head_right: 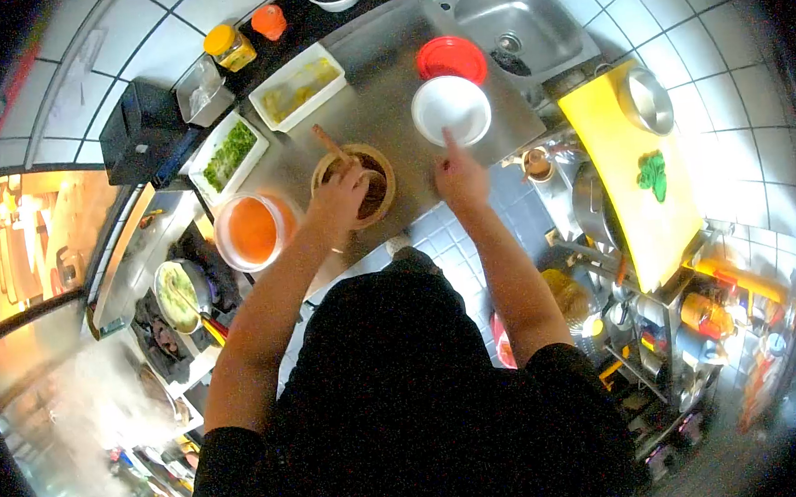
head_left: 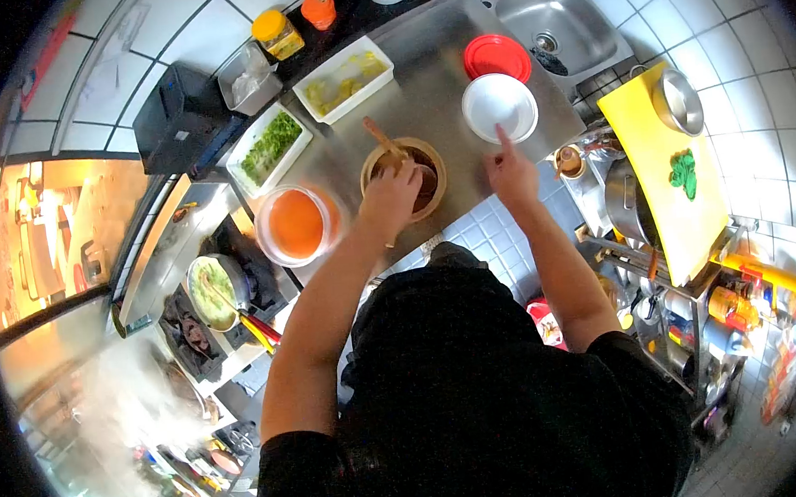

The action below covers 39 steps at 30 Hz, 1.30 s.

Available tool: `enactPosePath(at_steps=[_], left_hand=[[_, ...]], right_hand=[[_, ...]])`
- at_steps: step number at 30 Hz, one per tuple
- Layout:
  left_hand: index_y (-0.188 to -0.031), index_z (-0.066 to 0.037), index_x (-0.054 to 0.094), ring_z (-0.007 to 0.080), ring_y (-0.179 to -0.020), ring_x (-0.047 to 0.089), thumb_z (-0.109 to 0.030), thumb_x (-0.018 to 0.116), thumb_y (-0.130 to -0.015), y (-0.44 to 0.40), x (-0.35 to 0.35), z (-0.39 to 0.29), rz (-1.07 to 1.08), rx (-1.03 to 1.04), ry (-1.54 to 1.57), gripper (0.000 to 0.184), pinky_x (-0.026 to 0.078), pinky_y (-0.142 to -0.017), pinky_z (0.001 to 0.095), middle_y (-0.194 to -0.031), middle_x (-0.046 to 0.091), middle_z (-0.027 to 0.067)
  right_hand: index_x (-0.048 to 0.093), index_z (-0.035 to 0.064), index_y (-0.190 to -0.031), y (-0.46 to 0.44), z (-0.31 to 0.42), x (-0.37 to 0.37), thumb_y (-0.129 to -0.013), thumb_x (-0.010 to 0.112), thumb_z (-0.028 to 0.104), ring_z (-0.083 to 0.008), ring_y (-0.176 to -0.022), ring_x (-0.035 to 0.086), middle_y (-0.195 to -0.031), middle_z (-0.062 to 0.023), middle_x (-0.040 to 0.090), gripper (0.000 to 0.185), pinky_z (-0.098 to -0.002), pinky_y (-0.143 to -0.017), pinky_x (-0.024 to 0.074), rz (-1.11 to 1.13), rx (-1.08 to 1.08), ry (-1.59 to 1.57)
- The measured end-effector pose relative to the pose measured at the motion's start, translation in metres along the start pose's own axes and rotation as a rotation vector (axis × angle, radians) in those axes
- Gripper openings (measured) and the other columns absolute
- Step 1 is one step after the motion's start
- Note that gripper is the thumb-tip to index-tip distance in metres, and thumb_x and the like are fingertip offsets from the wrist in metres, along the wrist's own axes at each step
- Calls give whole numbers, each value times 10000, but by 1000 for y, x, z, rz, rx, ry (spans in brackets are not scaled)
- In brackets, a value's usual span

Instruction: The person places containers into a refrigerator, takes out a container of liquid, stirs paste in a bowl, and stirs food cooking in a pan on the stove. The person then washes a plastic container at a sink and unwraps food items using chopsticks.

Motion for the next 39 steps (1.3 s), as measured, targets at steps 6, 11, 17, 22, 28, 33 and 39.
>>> enactPosePath(at_steps=[6, 11, 17, 22, 28, 33, 39], left_hand=[[-1075, -49, 701, 305, -1073, 613, -149, 584, -905, -13, 5, 24, 363, -77, -132, 229, 586, -827, 404, -1122, 586, 122], [-976, -31, 700, 290, -1094, 601, -146, 592, -891, 12, 12, 31, 324, -163, -104, 179, 598, -837, 407, -1081, 600, 117], [-978, -26, 698, 281, -1121, 580, -208, 631, -842, 16, 4, 30, 194, -203, -26, 237, 586, -829, 430, -1119, 607, 109], [-965, -32, 710, 298, -1165, 531, -299, 650, -797, 39, -25, 6, 204, -155, 71, 321, 566, -828, 470, -1170, 604, 129], [-915, -35, 717, 346, -1159, 519, -337, 666, -837, 66, 12, -6, 299, -161, 46, 316, 553, -847, 520, -1073, 599, 130], [-895, -33, 723, 325, -1040, 577, -359, 623, -918, 47, 15, -20, 361, -201, 141, 342, 574, -765, 474, -1010, 610, 144], [-930, -33, 728, 336, -1072, 585, -345, 612, -942, 42, 31, -13, 395, -256, 167, 333, 568, -827, 498, -1030, 611, 165]], right_hand=[[521, 230, -1437, 25, 26, 42, -831, 718, 201, -408, -1158, 600, -1445, -236, 474, 638, -480, -951, 523, 333, -455, 4], [680, 142, -1242, 37, 23, 61, -794, 772, 253, -474, -1388, 381, -1582, -262, 246, 470, -486, -1103, 438, 253, -574, 39], [687, 11, -1100, 70, 42, 82, -738, 854, 269, -522, -1381, 385, -1581, -355, 165, 475, -489, -1079, 451, 114, -621, 6], [665, 44, -1209, 68, 37, 73, -787, 809, 338, -509, -1427, 329, -1583, -344, 197, 534, -507, -1088, 442, 258, -559, -101], [592, 136, -1338, 21, 2, 9, -792, 801, 316, -515, -1442, 289, -1578, -292, 269, 612, -585, -1154, 307, -272, -457, 374], [715, 114, -1127, -34, -47, 6, -784, 784, 371, -537, -1416, 314, -1518, -325, 351, 435, -566, -1167, 309, -214, -537, 299], [723, 91, -1146, -22, -30, 30, -767, 791, 345, -530, -1400, 341, -1490, -337, 392, 461, -553, -1157, 338, -53, -614, 431]])
Point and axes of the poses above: each hand's wrist, its own y-axis away from the middle knuckle, its own x-axis out of the palm, z = x × y, the point moved 1 cm from there along -y, towards the middle knuckle
